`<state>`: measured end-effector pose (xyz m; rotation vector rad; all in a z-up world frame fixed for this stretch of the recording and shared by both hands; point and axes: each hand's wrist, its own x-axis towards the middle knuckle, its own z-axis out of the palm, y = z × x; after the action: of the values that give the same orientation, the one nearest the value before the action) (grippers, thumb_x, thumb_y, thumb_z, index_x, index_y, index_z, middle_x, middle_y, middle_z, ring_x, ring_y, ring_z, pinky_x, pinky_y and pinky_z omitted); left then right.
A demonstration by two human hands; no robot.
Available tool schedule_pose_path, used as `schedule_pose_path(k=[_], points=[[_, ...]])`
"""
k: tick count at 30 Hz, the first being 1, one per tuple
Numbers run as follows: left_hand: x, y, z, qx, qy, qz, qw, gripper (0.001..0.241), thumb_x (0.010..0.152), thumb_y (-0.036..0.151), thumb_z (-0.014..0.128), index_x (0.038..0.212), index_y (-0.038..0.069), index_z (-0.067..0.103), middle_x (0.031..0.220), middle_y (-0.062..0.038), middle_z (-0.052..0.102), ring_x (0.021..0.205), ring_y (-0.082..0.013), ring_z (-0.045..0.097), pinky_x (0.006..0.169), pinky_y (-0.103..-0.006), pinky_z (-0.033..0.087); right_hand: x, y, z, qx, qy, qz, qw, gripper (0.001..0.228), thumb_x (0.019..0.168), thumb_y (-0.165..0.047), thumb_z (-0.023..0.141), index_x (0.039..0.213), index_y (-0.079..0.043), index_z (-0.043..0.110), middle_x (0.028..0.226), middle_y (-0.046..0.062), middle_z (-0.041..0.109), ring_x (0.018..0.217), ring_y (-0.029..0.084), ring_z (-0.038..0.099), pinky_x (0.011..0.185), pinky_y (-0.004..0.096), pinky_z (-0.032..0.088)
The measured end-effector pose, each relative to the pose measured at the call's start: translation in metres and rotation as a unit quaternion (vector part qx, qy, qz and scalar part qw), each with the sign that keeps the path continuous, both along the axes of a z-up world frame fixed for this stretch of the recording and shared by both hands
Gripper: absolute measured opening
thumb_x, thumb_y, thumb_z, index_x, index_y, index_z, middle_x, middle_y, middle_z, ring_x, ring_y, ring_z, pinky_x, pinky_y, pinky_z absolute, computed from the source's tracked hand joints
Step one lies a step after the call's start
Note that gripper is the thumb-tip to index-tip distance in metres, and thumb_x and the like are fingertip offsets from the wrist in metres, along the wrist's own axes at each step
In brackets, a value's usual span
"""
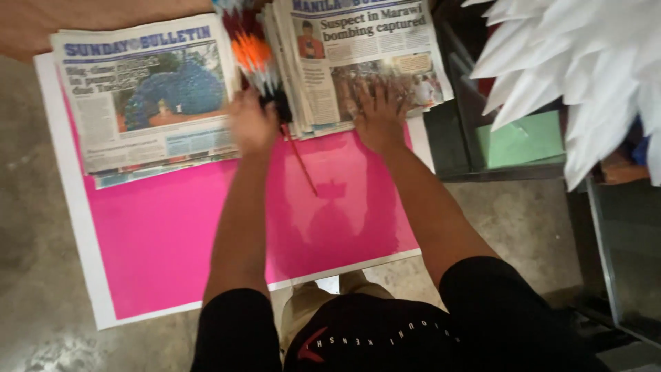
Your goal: Dusting and flipping through newspapers on a table using a feather duster.
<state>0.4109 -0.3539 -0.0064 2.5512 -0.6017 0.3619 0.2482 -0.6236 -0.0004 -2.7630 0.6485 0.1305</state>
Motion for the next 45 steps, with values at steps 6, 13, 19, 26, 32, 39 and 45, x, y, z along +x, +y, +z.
schedule_pose_path(k=[6, 13, 19, 26, 32, 39, 45], points=[[0.000, 0.106, 0.038, 0.157, 0.031, -0.023, 0.987, 0.083, 0.087, 0.055, 0.070, 0.149, 0.005, 0.046, 0.156, -0.026, 0.040, 0.142, -0.0482, 0.035, 0.112, -0.0630, 0.023, 0.005, -0.001, 0.011, -0.004, -0.005, 0.000, 1.000, 0.064, 0.101, -0.048, 0.047, 0.161, -0.031, 0.031, 0.172, 0.010, 0.015, 0.153, 0.045, 0.013, 0.117, 0.073, 0.002], [-0.008, 0.136, 0.056, 0.251, 0.097, -0.134, 0.954, 0.089, 0.082, 0.054, 0.071, 0.154, 0.009, 0.044, 0.159, -0.025, 0.035, 0.144, -0.0458, 0.035, 0.112, -0.0546, 0.037, -0.006, 0.040, 0.031, -0.129, -0.174, 0.036, 0.976, 0.052, 0.109, -0.044, 0.050, 0.147, -0.009, 0.053, 0.152, 0.025, 0.049, 0.138, 0.046, 0.041, 0.112, 0.069, 0.026], [-0.030, 0.163, 0.048, 0.184, -0.047, -0.192, 0.963, 0.026, 0.100, 0.015, 0.060, 0.124, 0.010, 0.070, 0.132, -0.017, 0.070, 0.119, -0.0351, 0.069, 0.089, -0.0473, 0.059, -0.033, 0.138, 0.069, 0.135, -0.064, 0.028, 0.988, 0.040, 0.093, -0.046, 0.067, 0.101, -0.008, 0.062, 0.095, 0.014, 0.070, 0.094, 0.035, 0.069, 0.082, 0.048, 0.056], [-0.175, 0.153, 0.114, 0.178, -0.181, -0.170, 0.952, 0.007, 0.089, 0.013, 0.063, 0.091, 0.009, 0.068, 0.072, -0.007, 0.063, 0.061, -0.0225, 0.063, 0.050, -0.0405, 0.050, -0.020, 0.128, -0.049, 0.161, -0.073, -0.010, 0.984, 0.031, 0.090, -0.036, 0.066, 0.099, -0.006, 0.067, 0.093, 0.019, 0.072, 0.089, 0.040, 0.070, 0.079, 0.052, 0.055], [-0.306, 0.143, 0.090, 0.158, 0.029, -0.283, 0.946, 0.022, 0.083, 0.015, 0.061, 0.101, 0.004, 0.067, 0.080, -0.011, 0.067, 0.064, -0.0237, 0.067, 0.049, -0.0375, 0.053, -0.033, 0.121, -0.013, 0.275, -0.245, -0.028, 0.929, 0.017, 0.101, -0.019, 0.064, 0.108, -0.003, 0.067, 0.085, 0.014, 0.072, 0.073, 0.024, 0.069, 0.065, 0.038, 0.055], [-0.356, 0.122, -0.009, -0.020, -0.001, -0.416, 0.909, 0.041, 0.086, 0.017, 0.058, 0.122, -0.002, 0.063, 0.122, -0.021, 0.066, 0.116, -0.0383, 0.066, 0.095, -0.0452, 0.057, -0.150, 0.137, 0.021, 0.291, -0.254, -0.044, 0.921, 0.011, 0.110, -0.009, 0.056, 0.117, -0.001, 0.053, 0.089, 0.012, 0.069, 0.079, 0.023, 0.074, 0.070, 0.036, 0.059], [-0.293, 0.224, 0.045, 0.065, 0.089, -0.300, 0.947, 0.047, 0.090, 0.015, 0.057, 0.134, -0.001, 0.062, 0.136, -0.023, 0.062, 0.129, -0.0387, 0.058, 0.115, -0.0499, 0.040, -0.252, 0.198, 0.014, 0.149, -0.214, -0.077, 0.962, 0.016, 0.111, -0.012, 0.058, 0.125, -0.003, 0.057, 0.096, 0.018, 0.069, 0.086, 0.032, 0.070, 0.076, 0.044, 0.056]])
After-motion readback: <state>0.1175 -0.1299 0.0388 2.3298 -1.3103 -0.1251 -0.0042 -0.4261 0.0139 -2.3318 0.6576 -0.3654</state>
